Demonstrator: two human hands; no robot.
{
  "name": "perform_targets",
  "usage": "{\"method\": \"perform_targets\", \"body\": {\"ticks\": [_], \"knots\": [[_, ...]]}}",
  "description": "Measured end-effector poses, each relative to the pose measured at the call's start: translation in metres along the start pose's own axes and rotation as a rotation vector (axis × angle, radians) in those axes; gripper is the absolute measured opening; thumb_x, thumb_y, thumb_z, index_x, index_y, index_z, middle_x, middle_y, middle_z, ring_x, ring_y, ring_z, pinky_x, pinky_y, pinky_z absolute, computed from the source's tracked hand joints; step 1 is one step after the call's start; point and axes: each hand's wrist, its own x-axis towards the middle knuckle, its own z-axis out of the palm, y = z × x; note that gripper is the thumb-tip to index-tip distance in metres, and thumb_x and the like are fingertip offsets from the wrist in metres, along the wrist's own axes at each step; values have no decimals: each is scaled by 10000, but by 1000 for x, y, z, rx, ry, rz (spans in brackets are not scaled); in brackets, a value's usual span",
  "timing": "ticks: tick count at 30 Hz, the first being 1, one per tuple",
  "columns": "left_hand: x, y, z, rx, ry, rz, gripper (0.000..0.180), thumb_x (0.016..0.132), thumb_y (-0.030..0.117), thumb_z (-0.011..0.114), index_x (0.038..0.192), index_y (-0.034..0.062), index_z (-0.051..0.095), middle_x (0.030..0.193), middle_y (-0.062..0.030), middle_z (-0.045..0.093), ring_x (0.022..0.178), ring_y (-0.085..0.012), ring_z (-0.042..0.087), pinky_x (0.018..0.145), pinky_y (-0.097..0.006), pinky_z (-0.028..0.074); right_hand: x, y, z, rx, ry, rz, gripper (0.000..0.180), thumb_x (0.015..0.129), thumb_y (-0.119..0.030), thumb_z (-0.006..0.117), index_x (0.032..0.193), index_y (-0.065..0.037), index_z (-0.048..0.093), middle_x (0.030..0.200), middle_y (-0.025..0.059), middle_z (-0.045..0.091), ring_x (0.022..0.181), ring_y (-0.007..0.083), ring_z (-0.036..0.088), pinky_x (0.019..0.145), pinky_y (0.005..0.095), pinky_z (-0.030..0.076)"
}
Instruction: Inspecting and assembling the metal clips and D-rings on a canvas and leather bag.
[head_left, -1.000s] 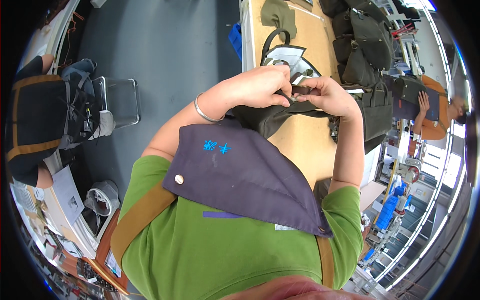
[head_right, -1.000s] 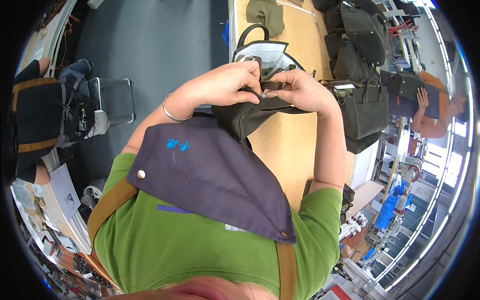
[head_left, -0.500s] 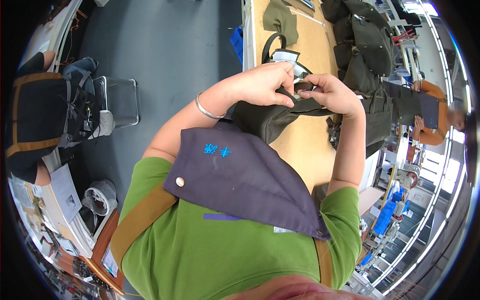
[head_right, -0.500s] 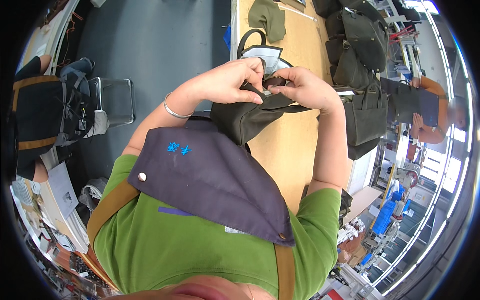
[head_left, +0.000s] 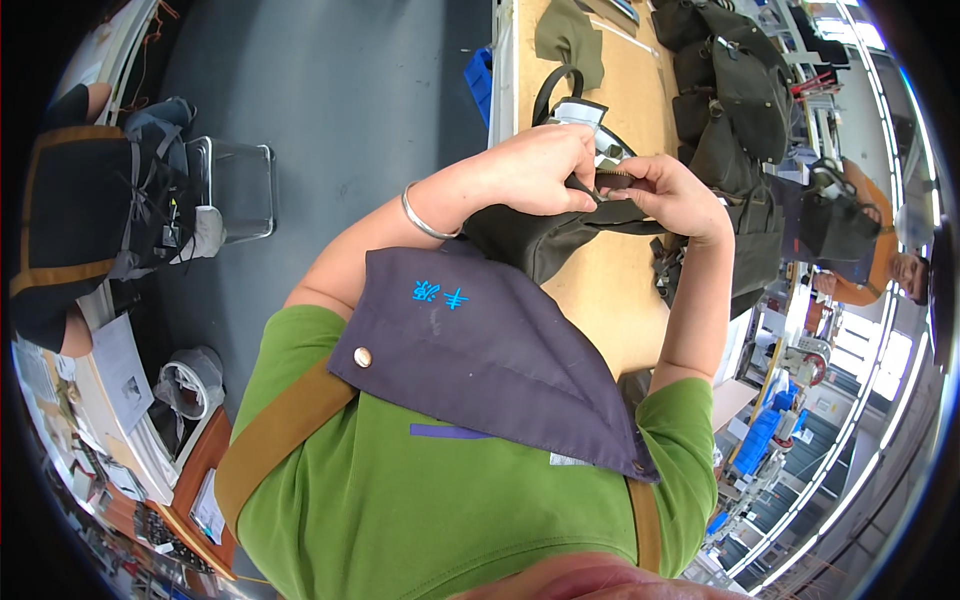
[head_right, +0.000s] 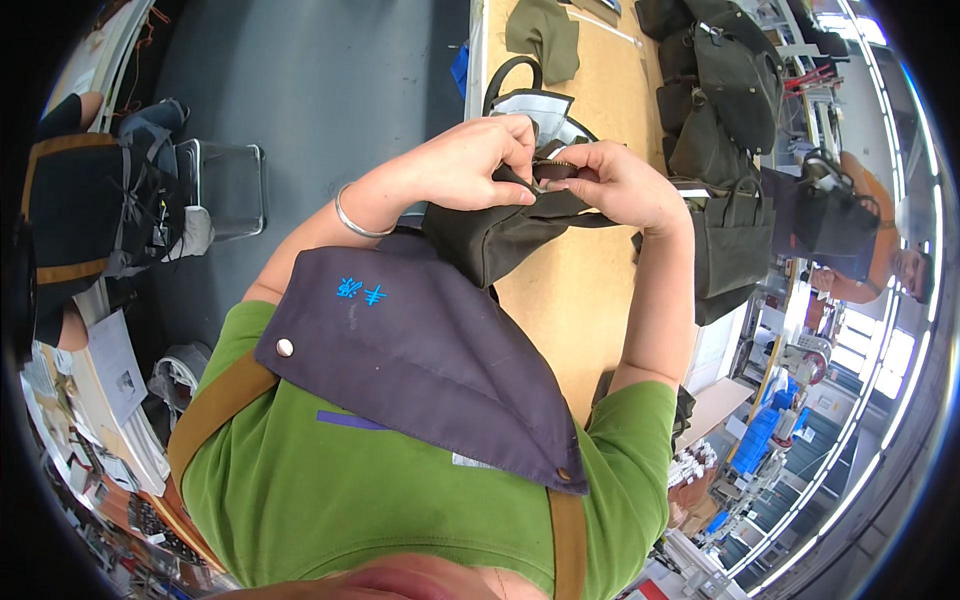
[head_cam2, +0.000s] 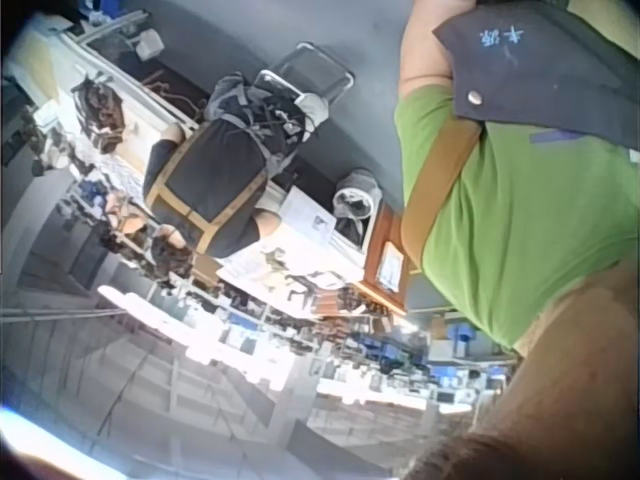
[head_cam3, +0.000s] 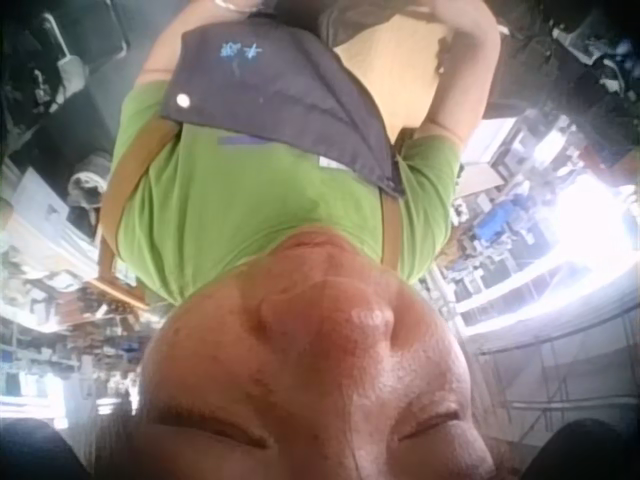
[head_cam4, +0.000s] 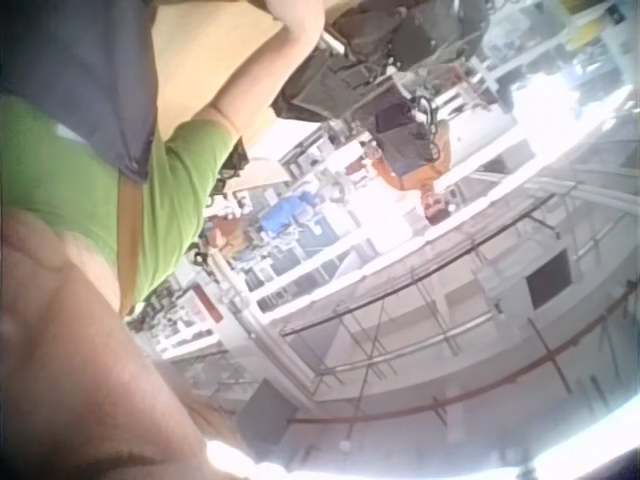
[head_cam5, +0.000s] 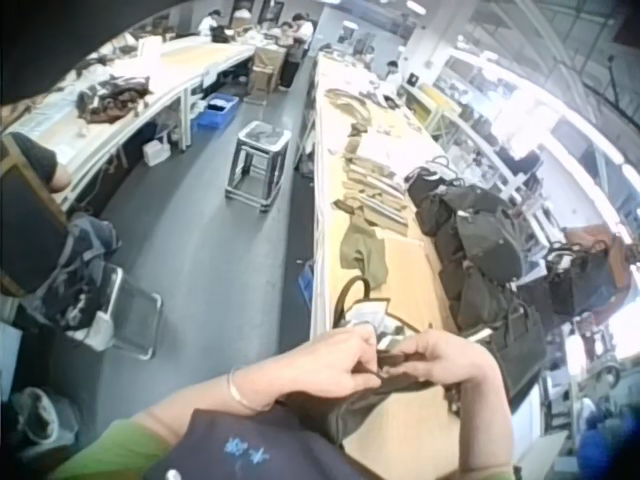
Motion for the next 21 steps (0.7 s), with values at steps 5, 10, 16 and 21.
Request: {"method": "perform_targets", "body": {"ticks": [5,10,16,21], "knots": [[-1,0,2,-2,32,-1,193,766,184,743,812,0,705,887,-74,546,874,-236,572,763,-339,449,-1,-3,2,7,13,26,222,828,65,550,1019,28,656,772,-22,611,698,23,495,610,215,433],[-3,-4,6,-8,70,21,182,758,176,738,795,1,700,895,-82,585,861,-252,597,758,-349,461,-1,-9,5,-34,23,-5,216,821,75,548,1004,43,658,774,-8,614,710,42,506,631,218,441],[-4,1,6,12,74,-31,180,753,174,734,782,1,692,908,-94,606,867,-261,610,766,-351,470,-2,-8,3,-54,20,11,206,822,79,550,997,52,656,789,11,632,736,59,527,667,227,459],[-4,1,7,15,55,-56,183,748,171,733,781,-4,691,914,-98,621,874,-265,621,778,-351,482,-5,-15,6,-68,24,-22,200,824,86,560,997,55,656,813,20,642,780,62,553,707,228,477]]}}
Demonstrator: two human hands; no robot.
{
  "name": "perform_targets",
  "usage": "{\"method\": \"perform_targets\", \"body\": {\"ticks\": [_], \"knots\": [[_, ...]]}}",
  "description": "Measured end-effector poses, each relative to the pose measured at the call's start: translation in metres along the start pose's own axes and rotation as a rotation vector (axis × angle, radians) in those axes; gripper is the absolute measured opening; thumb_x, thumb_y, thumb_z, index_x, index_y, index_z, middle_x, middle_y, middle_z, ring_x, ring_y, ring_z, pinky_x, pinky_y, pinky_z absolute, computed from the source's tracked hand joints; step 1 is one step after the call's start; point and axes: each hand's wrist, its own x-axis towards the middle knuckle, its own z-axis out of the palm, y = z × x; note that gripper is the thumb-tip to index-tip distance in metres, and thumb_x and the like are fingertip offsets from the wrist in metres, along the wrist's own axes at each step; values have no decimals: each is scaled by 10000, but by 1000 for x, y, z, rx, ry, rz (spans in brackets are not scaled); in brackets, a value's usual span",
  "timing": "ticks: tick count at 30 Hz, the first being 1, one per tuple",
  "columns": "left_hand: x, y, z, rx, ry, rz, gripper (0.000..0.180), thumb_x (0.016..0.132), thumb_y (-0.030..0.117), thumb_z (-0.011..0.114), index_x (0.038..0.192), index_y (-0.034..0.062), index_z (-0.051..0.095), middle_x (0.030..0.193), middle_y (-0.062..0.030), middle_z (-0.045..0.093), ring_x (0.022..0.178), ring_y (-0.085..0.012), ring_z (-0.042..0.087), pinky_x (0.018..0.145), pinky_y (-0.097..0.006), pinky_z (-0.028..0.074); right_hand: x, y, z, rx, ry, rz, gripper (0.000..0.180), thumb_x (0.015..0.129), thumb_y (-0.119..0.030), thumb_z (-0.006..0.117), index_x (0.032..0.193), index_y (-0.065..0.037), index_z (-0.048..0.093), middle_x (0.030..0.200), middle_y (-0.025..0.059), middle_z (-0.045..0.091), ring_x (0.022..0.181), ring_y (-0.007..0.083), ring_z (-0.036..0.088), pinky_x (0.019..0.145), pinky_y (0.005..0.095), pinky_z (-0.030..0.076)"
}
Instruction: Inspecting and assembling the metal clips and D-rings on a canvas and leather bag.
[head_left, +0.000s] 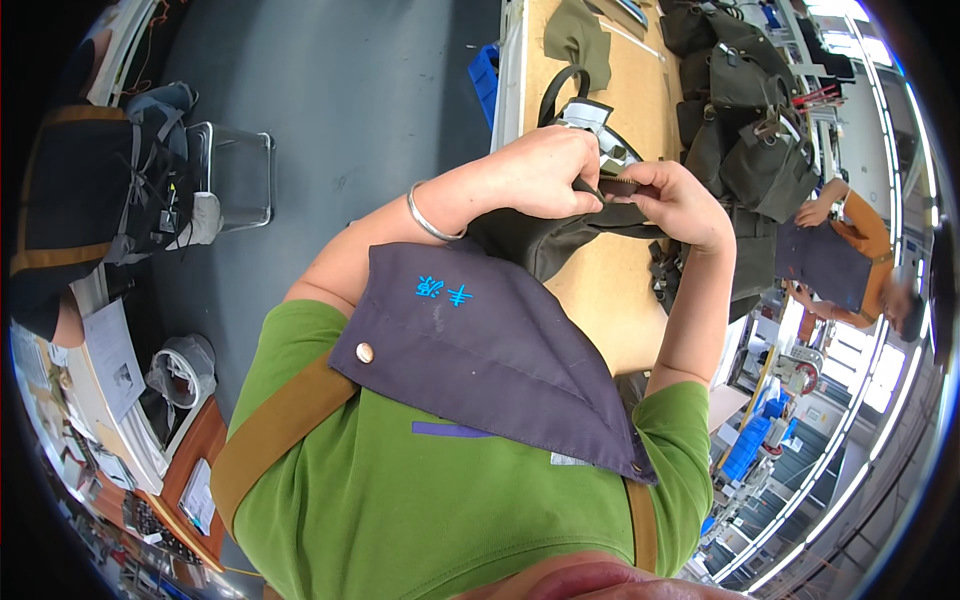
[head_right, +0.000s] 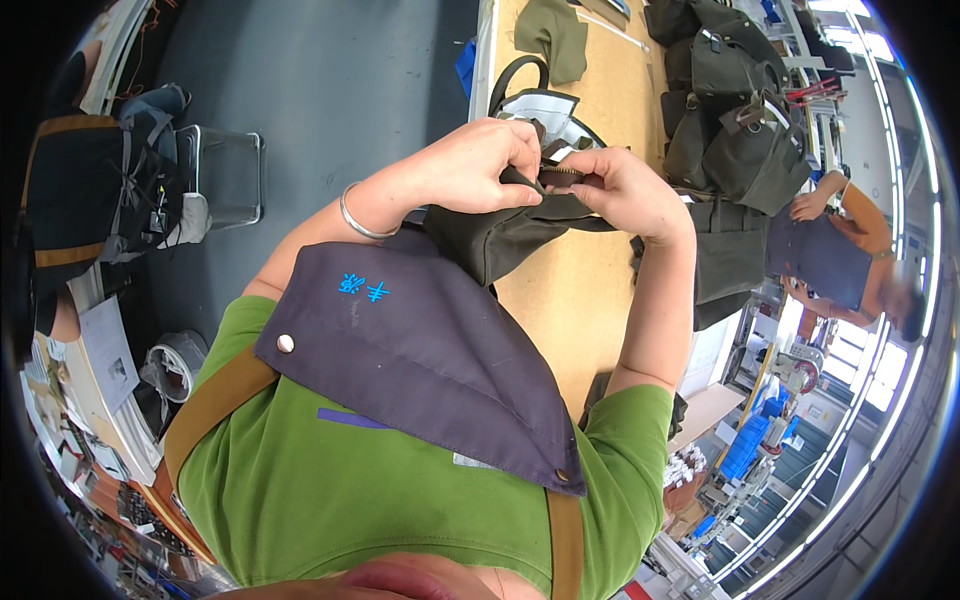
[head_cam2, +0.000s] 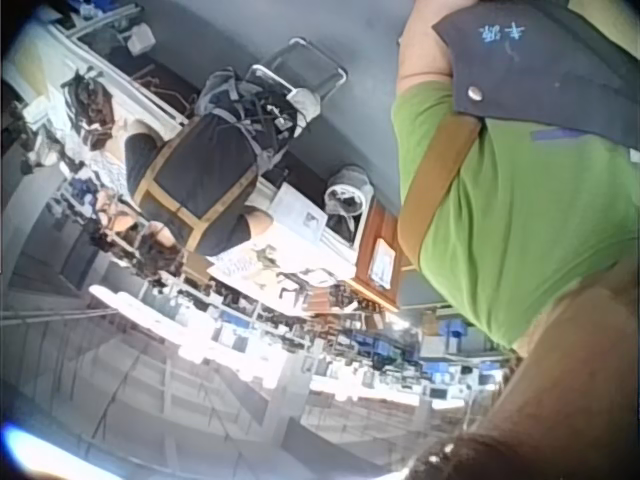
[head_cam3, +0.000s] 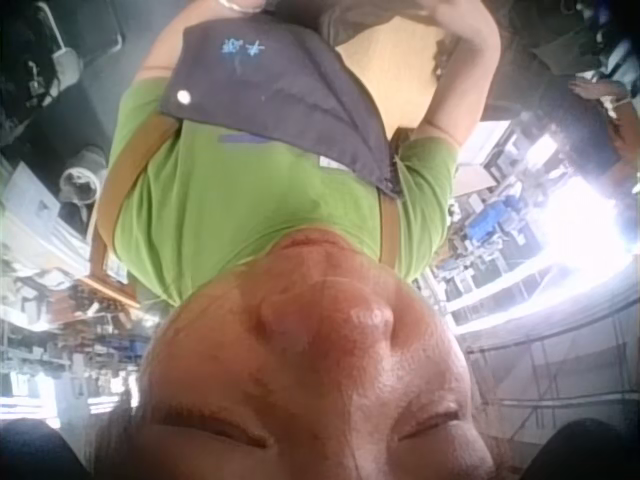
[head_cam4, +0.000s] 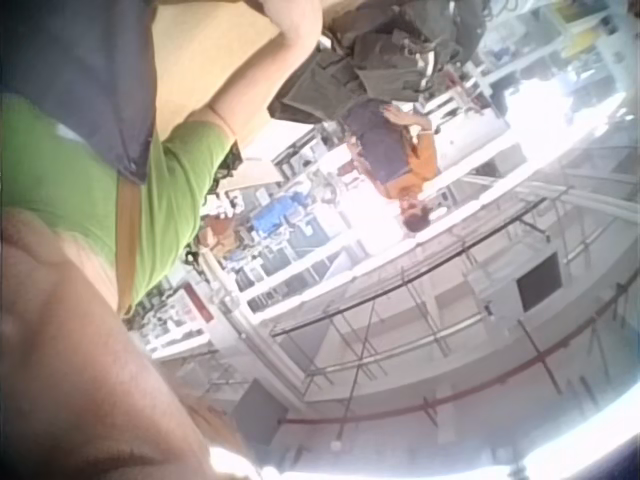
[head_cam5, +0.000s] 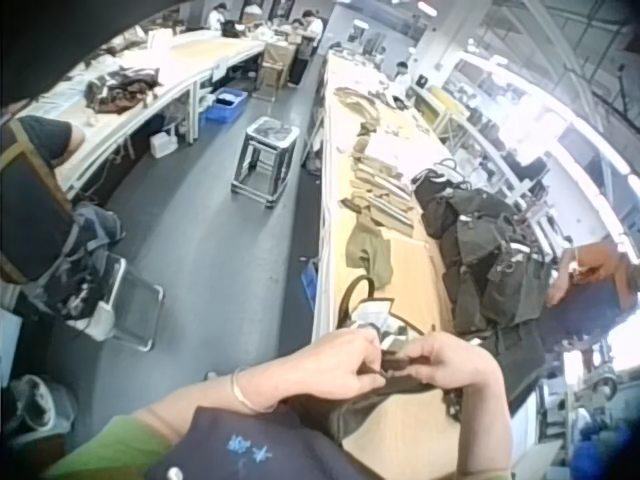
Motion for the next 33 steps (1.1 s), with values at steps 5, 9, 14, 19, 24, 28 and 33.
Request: {"method": "perform_targets", "body": {"ticks": [5,9,14,19,24,28,33], "knots": [[-1,0,2,0,28,24,187,743,171,736,779,-7,690,898,-101,624,865,-267,626,772,-352,486,-3,-2,3,69,6,2,184,841,81,566,1003,57,650,832,8,629,776,55,538,695,220,467],[-3,2,1,-3,31,28,190,742,173,736,780,-8,692,891,-104,624,864,-269,628,772,-356,486,-4,2,1,97,-24,27,167,860,70,562,1000,44,649,822,-16,594,749,41,498,655,208,437],[-3,3,2,2,39,4,197,740,179,737,786,-8,695,896,-107,627,860,-273,628,771,-362,485,-6,2,2,157,-28,25,184,876,61,550,1029,31,646,808,-39,566,734,26,473,620,194,409],[-3,3,3,8,37,-16,193,742,185,734,772,-2,694,899,-110,629,860,-280,627,767,-370,484,-8,3,-2,161,-65,98,208,878,45,545,1062,35,644,839,-34,579,751,35,477,647,195,410],[-3,5,5,15,57,-58,188,737,182,733,759,0,692,895,-107,632,860,-283,627,761,-374,484,-9,2,0,241,-63,26,222,878,6,547,1073,41,647,868,-5,604,779,56,491,691,211,417],[-4,4,6,21,69,-59,189,736,183,731,758,0,691,893,-104,632,860,-283,626,756,-374,484,-10,-6,-2,243,-36,33,217,858,-26,587,1055,33,657,865,5,615,772,65,500,697,227,427],[-5,6,6,29,64,-87,190,744,188,726,754,3,688,894,-102,628,861,-280,623,753,-375,484,-10,-7,10,51,11,-13,246,787,-62,726,1010,22,665,798,-16,610,705,59,503,648,234,439]]}}
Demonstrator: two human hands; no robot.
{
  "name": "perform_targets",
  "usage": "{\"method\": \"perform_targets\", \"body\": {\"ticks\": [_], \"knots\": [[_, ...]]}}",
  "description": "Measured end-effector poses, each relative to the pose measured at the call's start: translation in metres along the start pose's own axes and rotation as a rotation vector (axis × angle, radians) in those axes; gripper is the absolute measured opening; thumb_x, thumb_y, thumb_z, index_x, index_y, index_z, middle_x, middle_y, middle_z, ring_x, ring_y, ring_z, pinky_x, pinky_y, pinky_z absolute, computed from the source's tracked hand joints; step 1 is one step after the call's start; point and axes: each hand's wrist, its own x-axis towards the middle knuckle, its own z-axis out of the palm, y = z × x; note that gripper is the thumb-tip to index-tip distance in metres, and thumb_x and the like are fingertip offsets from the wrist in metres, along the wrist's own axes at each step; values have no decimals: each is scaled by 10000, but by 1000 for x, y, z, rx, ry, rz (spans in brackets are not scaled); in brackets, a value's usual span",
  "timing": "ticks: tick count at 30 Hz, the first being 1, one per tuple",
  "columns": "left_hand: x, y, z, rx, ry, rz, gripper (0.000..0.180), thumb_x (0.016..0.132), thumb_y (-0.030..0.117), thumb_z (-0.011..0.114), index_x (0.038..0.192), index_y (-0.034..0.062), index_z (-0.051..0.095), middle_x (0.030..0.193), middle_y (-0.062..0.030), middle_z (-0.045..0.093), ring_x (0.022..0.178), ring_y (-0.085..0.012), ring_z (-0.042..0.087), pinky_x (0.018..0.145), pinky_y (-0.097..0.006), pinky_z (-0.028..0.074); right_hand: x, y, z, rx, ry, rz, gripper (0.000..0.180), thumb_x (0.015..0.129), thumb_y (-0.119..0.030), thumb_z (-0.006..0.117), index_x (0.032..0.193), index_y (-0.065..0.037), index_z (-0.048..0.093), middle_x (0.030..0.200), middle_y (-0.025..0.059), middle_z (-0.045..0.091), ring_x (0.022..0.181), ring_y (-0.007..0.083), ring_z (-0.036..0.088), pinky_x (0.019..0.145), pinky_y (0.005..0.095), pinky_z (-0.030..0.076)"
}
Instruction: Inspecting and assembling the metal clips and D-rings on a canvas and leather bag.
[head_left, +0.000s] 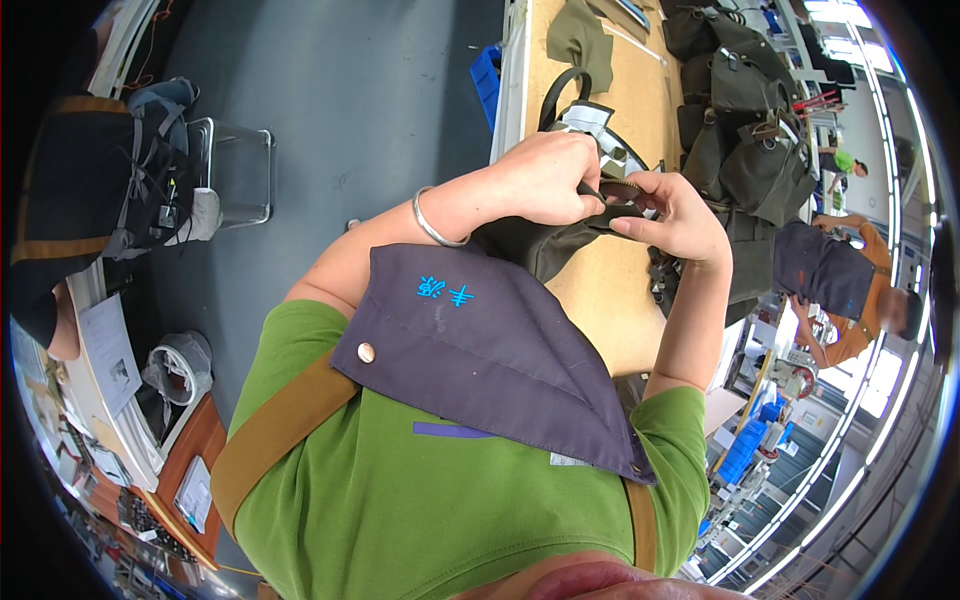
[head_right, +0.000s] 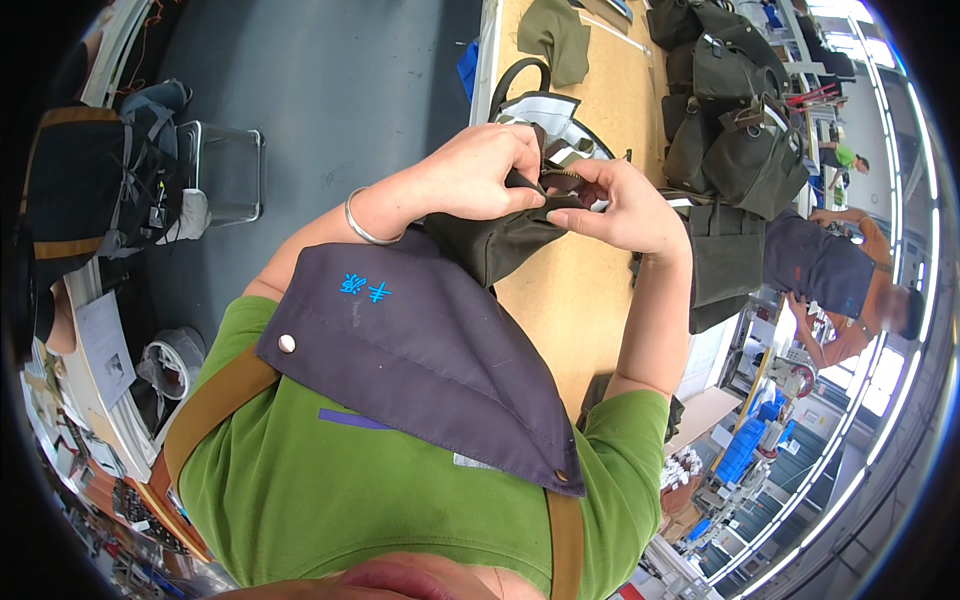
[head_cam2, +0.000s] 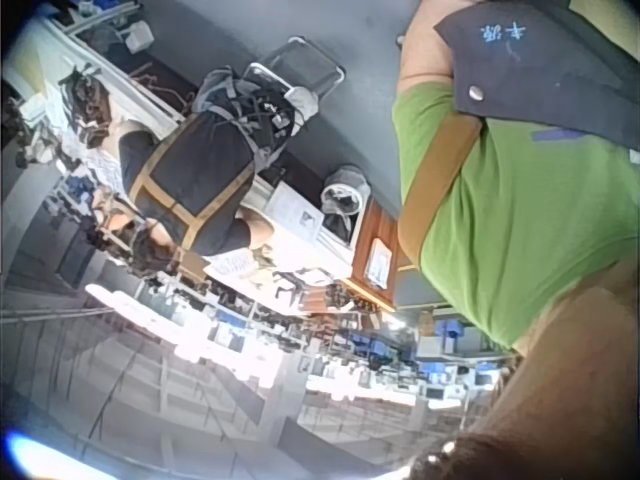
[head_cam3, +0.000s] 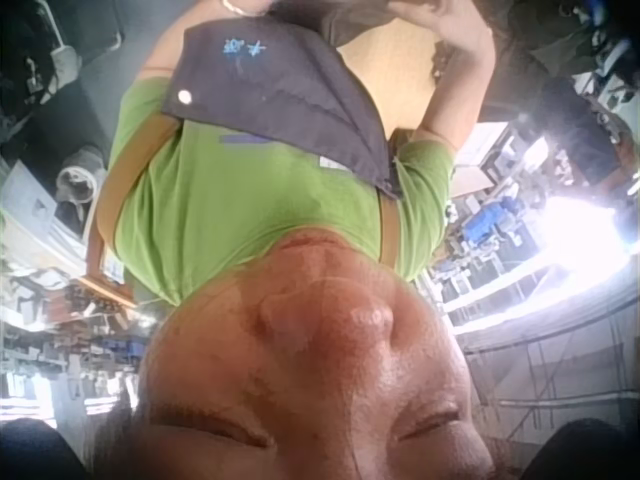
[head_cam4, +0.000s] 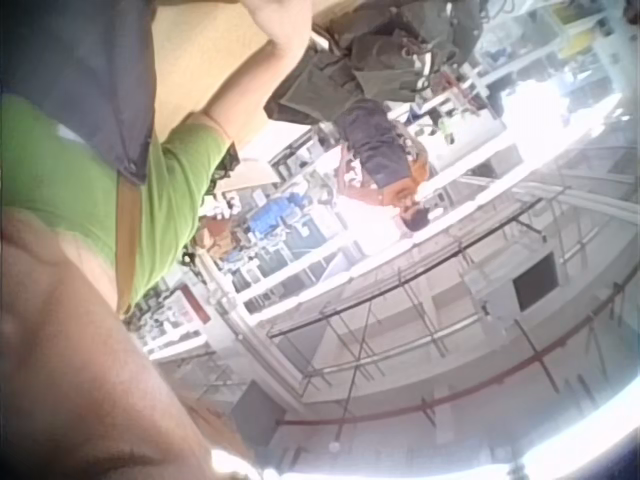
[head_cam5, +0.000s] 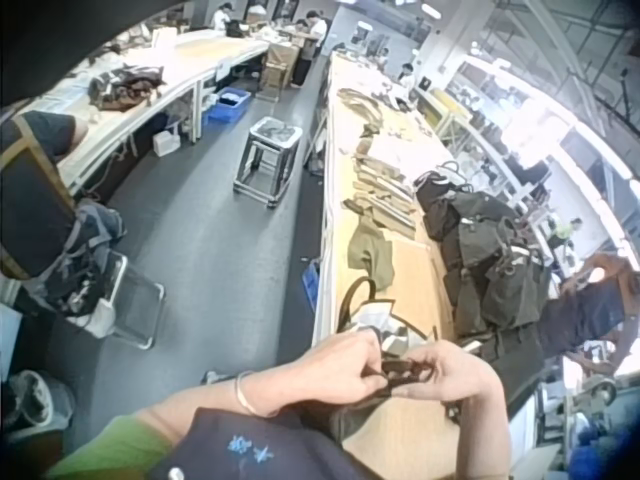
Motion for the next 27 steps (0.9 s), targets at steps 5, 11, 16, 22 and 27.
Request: {"method": "perform_targets", "body": {"ticks": [5,11,16,22,27], "knots": [[-3,2,0,3,12,15,192,745,189,723,753,2,682,899,-103,623,875,-280,617,762,-376,480,0,-2,4,12,53,80,209,797,-51,715,985,27,664,749,-13,599,683,55,510,627,225,442],[-5,5,-2,26,12,17,195,754,195,716,764,4,679,899,-103,616,880,-284,615,759,-382,477,1,-3,6,17,61,90,182,791,-40,695,961,21,669,748,-4,613,674,52,502,620,227,438],[-6,8,-2,41,1,-5,193,756,197,715,773,8,677,911,-103,614,870,-292,619,750,-384,478,0,-4,6,-14,60,87,206,756,-58,711,941,20,668,714,-2,609,638,49,466,587,229,413],[-7,12,-1,59,-10,-31,188,759,196,710,781,12,675,922,-106,613,875,-298,619,749,-391,478,2,-5,5,-83,55,104,200,731,-79,735,892,23,674,669,-9,589,605,47,443,559,227,392],[-7,14,-1,80,1,-37,188,759,189,707,782,5,673,921,-113,612,889,-298,615,753,-394,478,3,-7,8,-33,94,145,189,732,-79,731,881,24,676,638,-15,559,586,48,429,539,230,377]]}}
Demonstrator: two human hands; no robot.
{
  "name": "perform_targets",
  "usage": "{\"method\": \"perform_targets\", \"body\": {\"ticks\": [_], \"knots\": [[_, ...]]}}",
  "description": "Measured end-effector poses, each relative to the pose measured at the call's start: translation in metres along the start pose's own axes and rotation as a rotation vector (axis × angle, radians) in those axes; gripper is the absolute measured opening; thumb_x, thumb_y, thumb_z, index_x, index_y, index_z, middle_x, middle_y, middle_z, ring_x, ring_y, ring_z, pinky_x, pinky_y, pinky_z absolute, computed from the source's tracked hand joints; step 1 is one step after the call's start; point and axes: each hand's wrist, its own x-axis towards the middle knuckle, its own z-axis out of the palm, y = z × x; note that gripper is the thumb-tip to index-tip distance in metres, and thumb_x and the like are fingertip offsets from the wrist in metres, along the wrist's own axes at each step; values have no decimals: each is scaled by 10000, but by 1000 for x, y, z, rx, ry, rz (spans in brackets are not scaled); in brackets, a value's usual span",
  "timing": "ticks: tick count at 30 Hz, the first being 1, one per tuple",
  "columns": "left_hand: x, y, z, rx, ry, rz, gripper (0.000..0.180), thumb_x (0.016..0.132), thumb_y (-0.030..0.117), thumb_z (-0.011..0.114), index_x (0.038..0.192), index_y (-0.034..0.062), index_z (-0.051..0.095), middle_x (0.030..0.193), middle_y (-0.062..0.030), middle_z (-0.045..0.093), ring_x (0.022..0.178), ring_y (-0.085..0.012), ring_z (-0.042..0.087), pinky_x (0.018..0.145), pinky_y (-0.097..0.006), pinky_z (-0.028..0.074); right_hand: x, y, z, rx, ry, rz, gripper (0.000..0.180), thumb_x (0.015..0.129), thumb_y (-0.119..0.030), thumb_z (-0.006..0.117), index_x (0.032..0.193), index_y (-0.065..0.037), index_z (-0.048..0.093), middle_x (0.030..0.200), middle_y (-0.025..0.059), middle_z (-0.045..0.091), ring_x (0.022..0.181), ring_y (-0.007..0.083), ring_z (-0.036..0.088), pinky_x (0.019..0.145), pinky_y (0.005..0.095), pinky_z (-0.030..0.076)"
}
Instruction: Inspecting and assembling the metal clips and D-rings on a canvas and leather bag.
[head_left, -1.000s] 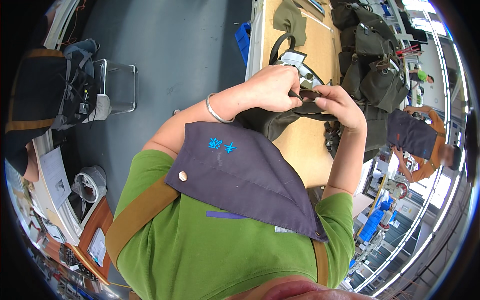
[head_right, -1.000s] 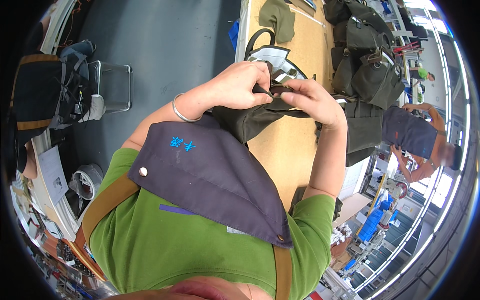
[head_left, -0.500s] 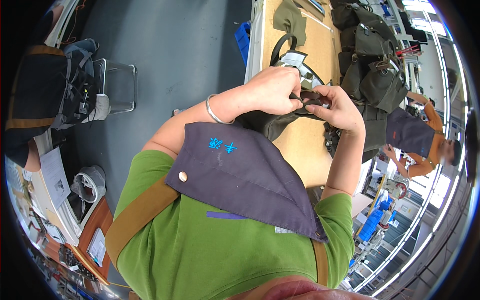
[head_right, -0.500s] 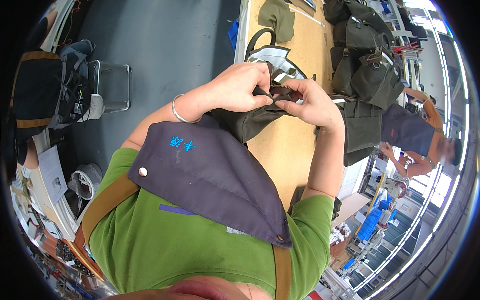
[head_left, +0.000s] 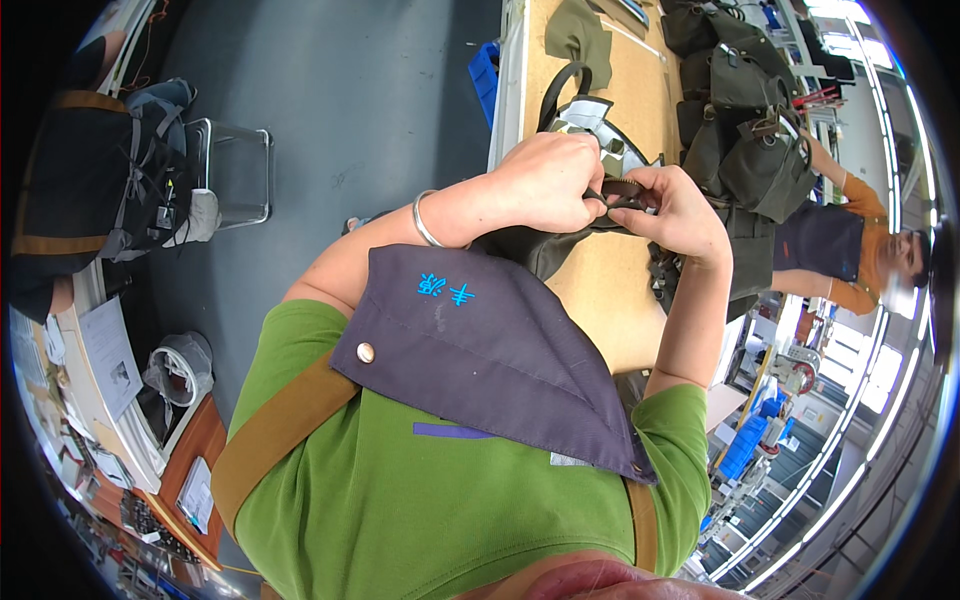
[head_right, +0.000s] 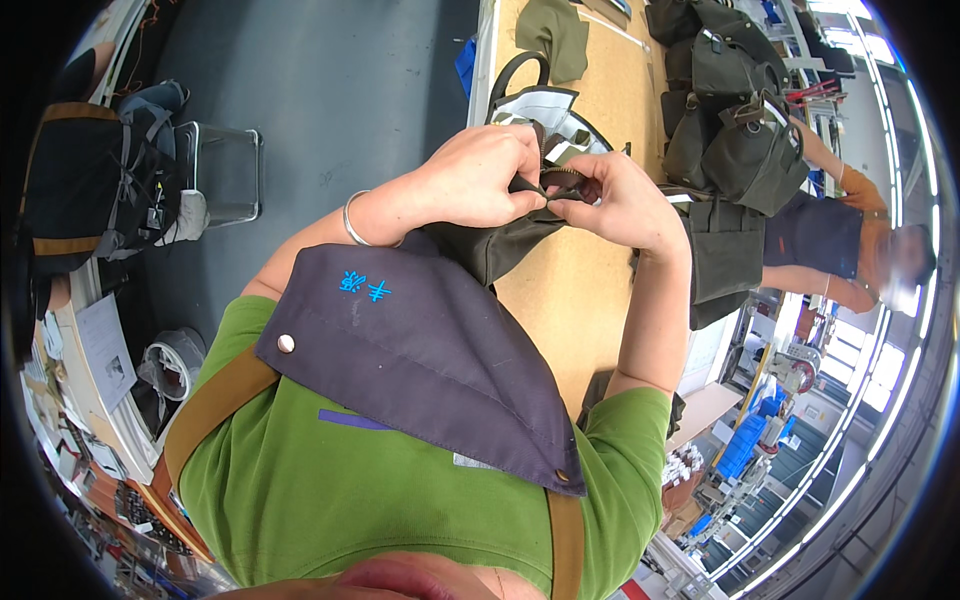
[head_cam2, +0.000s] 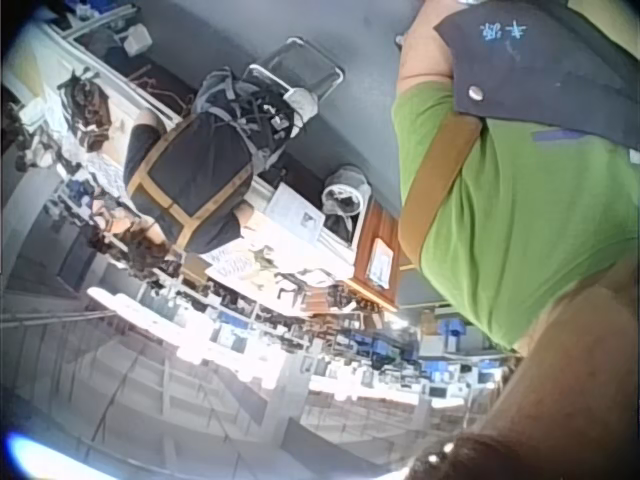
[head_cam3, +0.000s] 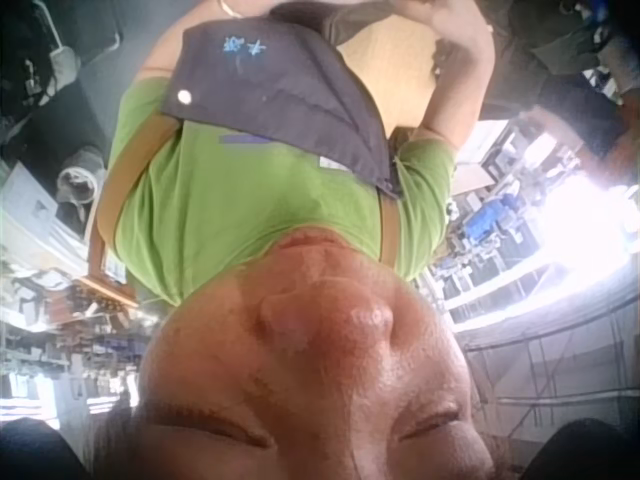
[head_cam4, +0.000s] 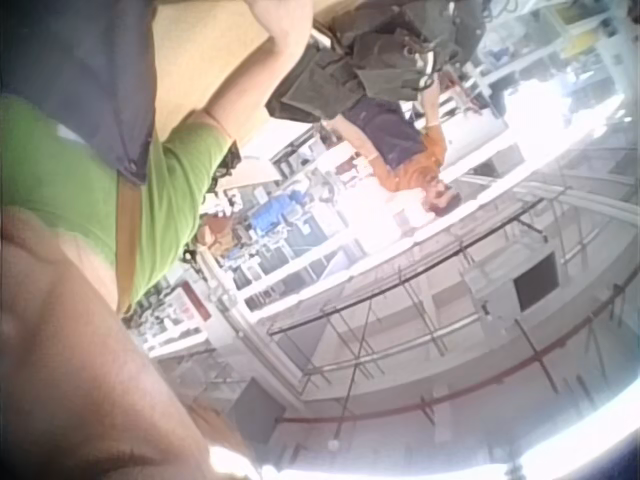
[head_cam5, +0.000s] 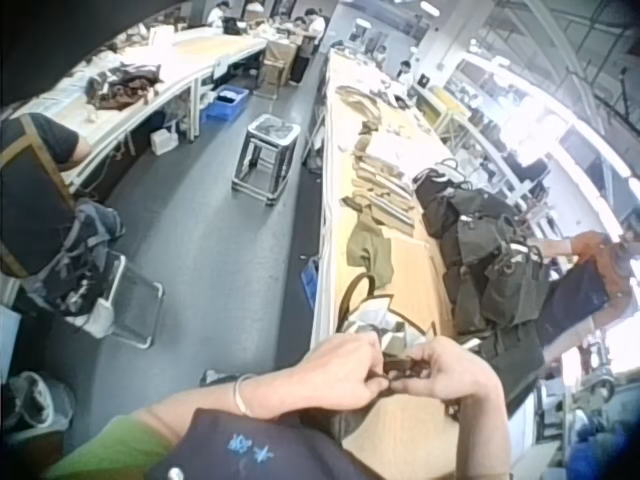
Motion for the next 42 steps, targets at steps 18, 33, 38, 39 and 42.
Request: {"method": "perform_targets", "body": {"ticks": [18,33,38,39,42], "knots": [[3,-7,-16,-147,-46,169,264,705,187,802,847,21,654,808,-97,660,732,-259,622,680,-361,486,0,-3,0,-44,-15,-67,197,734,-75,686,905,20,663,654,44,601,574,90,506,554,262,427],[2,-5,-1,-110,34,168,131,748,103,751,837,49,671,794,-51,624,751,-207,619,679,-340,483,2,-10,-6,-151,37,-86,207,684,-113,710,833,16,649,595,43,543,535,97,465,508,282,384],[13,3,-16,-258,56,212,110,752,64,736,799,31,641,749,-45,549,719,-174,536,660,-308,437,2,-18,-21,-23,24,-161,178,707,-78,732,842,2,648,622,2,534,558,61,456,515,257,392],[13,-3,-15,-284,29,177,107,759,69,736,802,30,646,751,-39,553,731,-173,537,679,-308,440,3,-19,-16,-65,81,-173,201,705,-82,734,860,8,643,614,18,535,550,74,460,518,265,400],[9,-17,-15,-286,20,152,114,779,95,744,817,28,660,746,-22,553,742,-170,531,728,-306,446,-2,-23,-1,-246,225,-266,341,711,-100,755,1005,-5,611,790,89,602,610,139,526,568,296,458]]}}
